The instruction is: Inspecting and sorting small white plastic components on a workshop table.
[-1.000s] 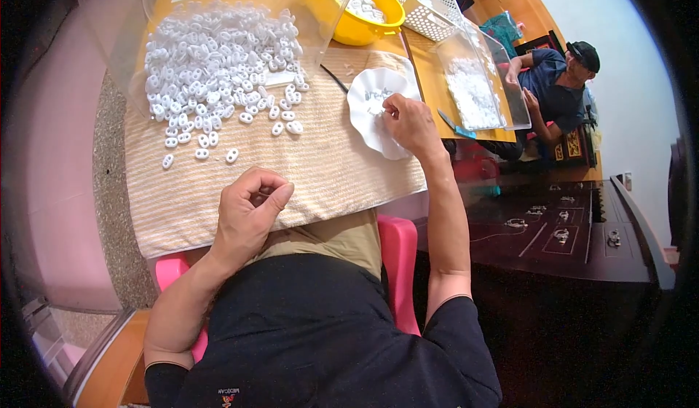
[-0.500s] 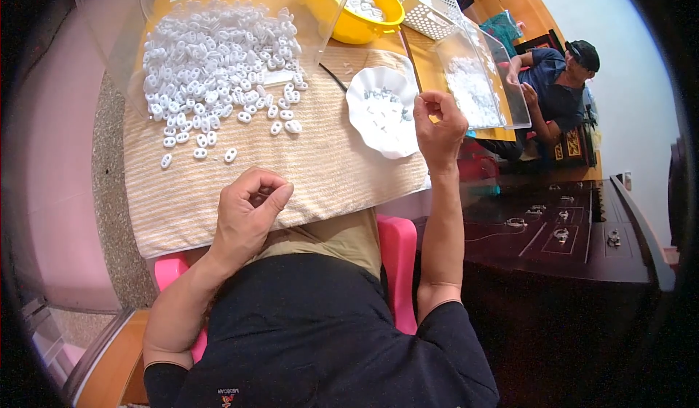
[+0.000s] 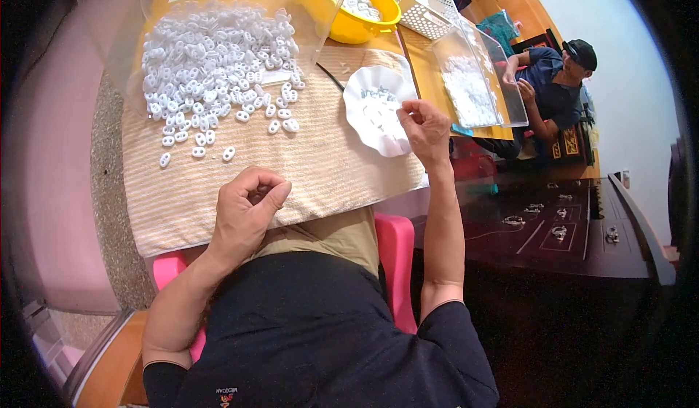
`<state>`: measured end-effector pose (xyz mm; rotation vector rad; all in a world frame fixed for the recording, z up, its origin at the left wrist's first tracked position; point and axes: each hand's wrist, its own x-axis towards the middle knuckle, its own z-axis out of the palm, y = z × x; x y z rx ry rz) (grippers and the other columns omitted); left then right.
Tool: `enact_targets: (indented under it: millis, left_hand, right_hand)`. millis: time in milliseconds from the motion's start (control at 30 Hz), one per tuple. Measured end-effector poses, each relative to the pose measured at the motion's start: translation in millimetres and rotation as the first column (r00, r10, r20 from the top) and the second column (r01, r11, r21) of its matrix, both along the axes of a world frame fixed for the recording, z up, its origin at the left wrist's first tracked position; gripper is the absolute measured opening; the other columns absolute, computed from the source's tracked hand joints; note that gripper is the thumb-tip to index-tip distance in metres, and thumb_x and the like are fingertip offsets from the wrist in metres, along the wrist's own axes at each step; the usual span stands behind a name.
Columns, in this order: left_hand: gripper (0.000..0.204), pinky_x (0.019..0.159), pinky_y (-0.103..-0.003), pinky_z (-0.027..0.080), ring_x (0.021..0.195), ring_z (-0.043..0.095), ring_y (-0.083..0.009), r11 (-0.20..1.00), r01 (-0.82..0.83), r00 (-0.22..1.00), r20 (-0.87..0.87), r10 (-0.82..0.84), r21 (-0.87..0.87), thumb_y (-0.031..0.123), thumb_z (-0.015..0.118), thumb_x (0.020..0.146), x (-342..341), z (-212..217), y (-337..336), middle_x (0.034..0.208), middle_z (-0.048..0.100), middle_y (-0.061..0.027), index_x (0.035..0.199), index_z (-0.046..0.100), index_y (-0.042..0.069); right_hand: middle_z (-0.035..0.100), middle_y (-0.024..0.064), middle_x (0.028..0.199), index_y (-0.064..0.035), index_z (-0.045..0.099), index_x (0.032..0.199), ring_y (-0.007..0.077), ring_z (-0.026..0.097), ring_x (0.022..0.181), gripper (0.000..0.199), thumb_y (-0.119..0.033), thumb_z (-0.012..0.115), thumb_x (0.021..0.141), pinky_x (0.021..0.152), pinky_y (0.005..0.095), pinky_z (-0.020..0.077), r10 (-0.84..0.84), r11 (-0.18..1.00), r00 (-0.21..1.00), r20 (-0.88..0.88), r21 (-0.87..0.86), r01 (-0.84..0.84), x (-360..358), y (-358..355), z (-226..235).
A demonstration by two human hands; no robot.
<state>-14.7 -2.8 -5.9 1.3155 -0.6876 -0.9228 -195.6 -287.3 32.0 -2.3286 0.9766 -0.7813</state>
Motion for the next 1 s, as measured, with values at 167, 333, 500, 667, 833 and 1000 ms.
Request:
enact_targets:
  millis: [167,333,500,667,833,1000]
  left_hand:
    - [0.011,0.065,-0.022,0.051,0.070,0.058,-0.0065,1.000,0.014,1.000,-0.010,-0.014,0.009,0.011,0.066,0.090,0,3,-1,0.082,0.061,-0.0007,0.090,0.062,0.000]
    - [0.009,0.065,-0.022,0.052,0.070,0.061,-0.0084,1.000,0.021,0.992,-0.123,-0.023,-0.021,0.007,0.067,0.089,0,4,-2,0.081,0.063,-0.0023,0.090,0.062,0.000]
    - [0.009,0.065,-0.023,0.053,0.070,0.063,-0.0095,0.999,0.029,0.987,-0.158,-0.031,-0.012,0.006,0.067,0.088,1,5,-1,0.079,0.064,-0.0032,0.090,0.062,0.000]
    - [0.008,0.066,-0.023,0.054,0.070,0.063,-0.0103,1.000,0.022,0.981,-0.192,-0.023,-0.011,0.003,0.067,0.087,2,6,-2,0.079,0.065,-0.0046,0.090,0.061,-0.001]
    - [0.009,0.065,-0.021,0.051,0.070,0.061,-0.0070,1.000,0.008,0.971,-0.239,-0.015,-0.030,0.004,0.068,0.087,3,5,-1,0.078,0.064,-0.0024,0.089,0.061,0.000]
    - [0.008,0.064,-0.020,0.050,0.069,0.060,-0.0064,1.000,0.011,0.966,-0.258,-0.017,-0.027,0.004,0.068,0.087,3,6,-2,0.077,0.064,-0.0020,0.089,0.061,0.000]
  right_hand:
    - [0.068,0.0099,0.073,-0.0009,0.068,0.090,0.0141,0.065,0.066,0.011,-0.007,0.070,0.081,0.061,0.0275,0.0512,0.071,0.995,0.994,-0.081,0.076,-0.064,-1,-2,-13]
    - [0.069,0.0131,0.077,-0.0016,0.067,0.090,0.0216,0.068,0.069,0.012,-0.009,0.069,0.080,0.064,0.0315,0.0526,0.057,0.998,0.987,-0.150,-0.003,-0.058,4,-7,-11]
    - [0.069,0.0157,0.083,-0.0030,0.068,0.090,0.0315,0.068,0.077,0.012,-0.009,0.065,0.080,0.071,0.0375,0.0530,0.064,0.984,0.964,-0.258,-0.146,-0.105,16,-17,-4]
    - [0.069,0.0151,0.088,-0.0042,0.069,0.094,0.0320,0.067,0.085,0.018,-0.008,0.060,0.079,0.078,0.0408,0.0519,0.088,0.945,0.903,-0.420,-0.251,-0.208,25,-28,-5]
    - [0.069,0.0180,0.088,-0.0040,0.069,0.094,0.0341,0.066,0.087,0.020,-0.007,0.057,0.079,0.080,0.0414,0.0514,0.113,0.955,0.864,-0.490,-0.187,-0.231,36,-29,-1]
    - [0.068,0.0202,0.085,-0.0031,0.070,0.090,0.0354,0.066,0.087,0.019,-0.007,0.056,0.077,0.081,0.0410,0.0511,0.101,0.964,0.777,-0.621,-0.131,-0.230,44,-31,7]
